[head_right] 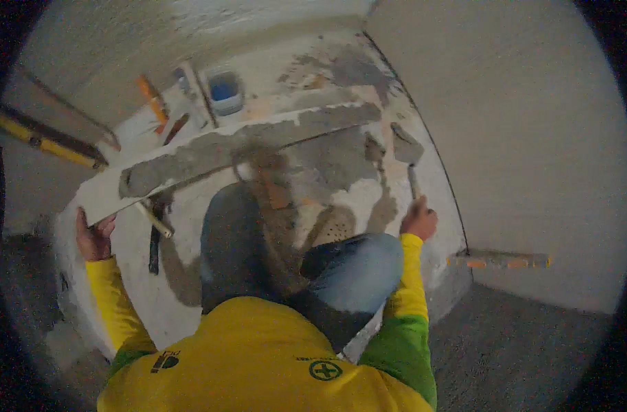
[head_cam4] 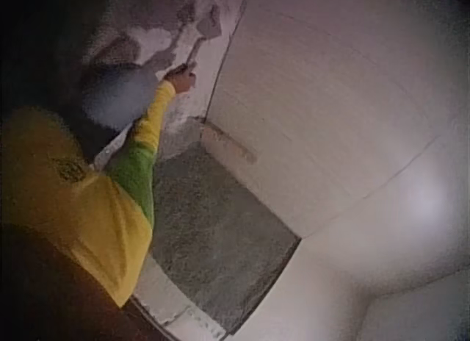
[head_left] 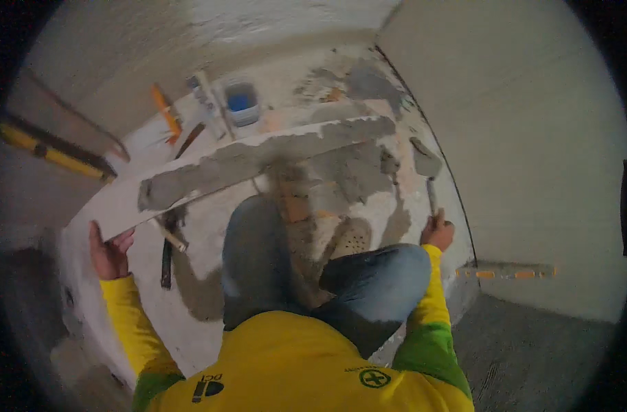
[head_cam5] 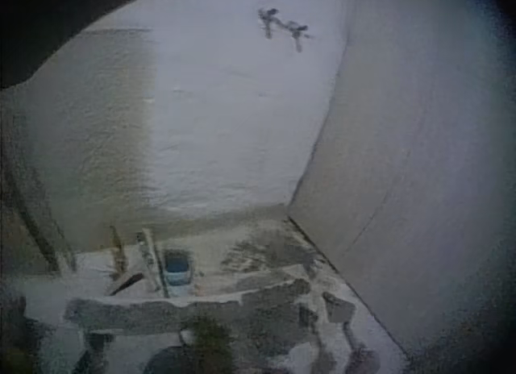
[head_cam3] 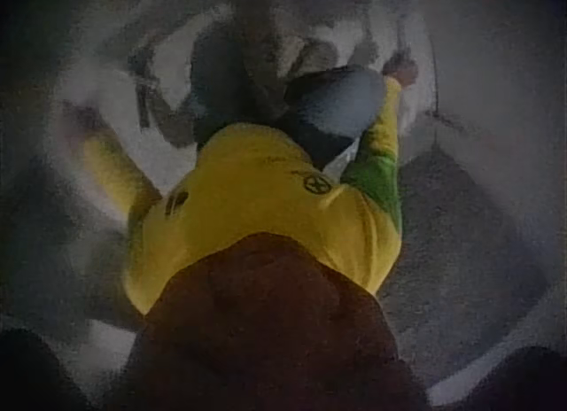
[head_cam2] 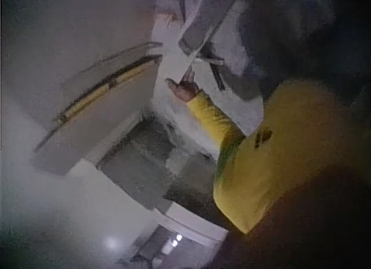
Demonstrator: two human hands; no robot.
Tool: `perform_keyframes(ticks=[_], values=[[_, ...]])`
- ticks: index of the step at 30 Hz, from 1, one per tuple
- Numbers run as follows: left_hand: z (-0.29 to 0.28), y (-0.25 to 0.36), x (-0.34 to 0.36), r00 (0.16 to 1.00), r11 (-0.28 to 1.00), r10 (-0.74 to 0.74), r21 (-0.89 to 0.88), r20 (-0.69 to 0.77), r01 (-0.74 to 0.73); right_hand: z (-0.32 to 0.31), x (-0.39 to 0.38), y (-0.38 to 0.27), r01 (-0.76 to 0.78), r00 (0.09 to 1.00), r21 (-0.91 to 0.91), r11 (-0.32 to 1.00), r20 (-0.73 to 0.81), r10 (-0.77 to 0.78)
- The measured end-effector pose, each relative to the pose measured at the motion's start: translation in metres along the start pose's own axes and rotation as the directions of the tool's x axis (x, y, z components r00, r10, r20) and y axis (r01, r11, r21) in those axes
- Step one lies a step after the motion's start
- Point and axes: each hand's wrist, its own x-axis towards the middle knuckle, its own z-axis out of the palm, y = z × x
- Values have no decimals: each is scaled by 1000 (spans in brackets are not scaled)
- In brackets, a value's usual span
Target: The person holds a narrow tile piece and applies mortar along its back surface using a trowel.
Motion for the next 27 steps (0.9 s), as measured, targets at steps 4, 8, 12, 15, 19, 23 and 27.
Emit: perform_keyframes(ticks=[4, 8, 12, 15, 19, 23, 27], values=[[13, -11, 5, 997, 996, -72, -46, 6, 73, -55, 38, -11, 322, 947, 357, 877, -136, -292], [20, -8, 9, 985, 985, -65, -148, 157, 88, -161, 70, -91, 358, 924, 555, 751, -93, -372], [18, -1, 1, 992, 988, 3, -154, 123, 16, -236, 73, -175, 497, 745, 759, 420, -125, -655], [18, 1, -1, 991, 974, 10, -225, 130, 19, -263, 49, -237, 481, 526, 866, 139, -158, -836], [4, -2, 7, 976, 952, 45, -305, 215, 23, -290, -4, -311, 446, 351, 895, -25, -200, -915], [9, 3, 4, 964, 943, 29, -327, 263, 60, -308, -25, -346, -132, 185, 973, 189, 211, -960], [10, 12, -3, 964, 947, 30, -316, 263, 56, -307, -21, -360, -384, -59, 869, 312, 314, -947]])
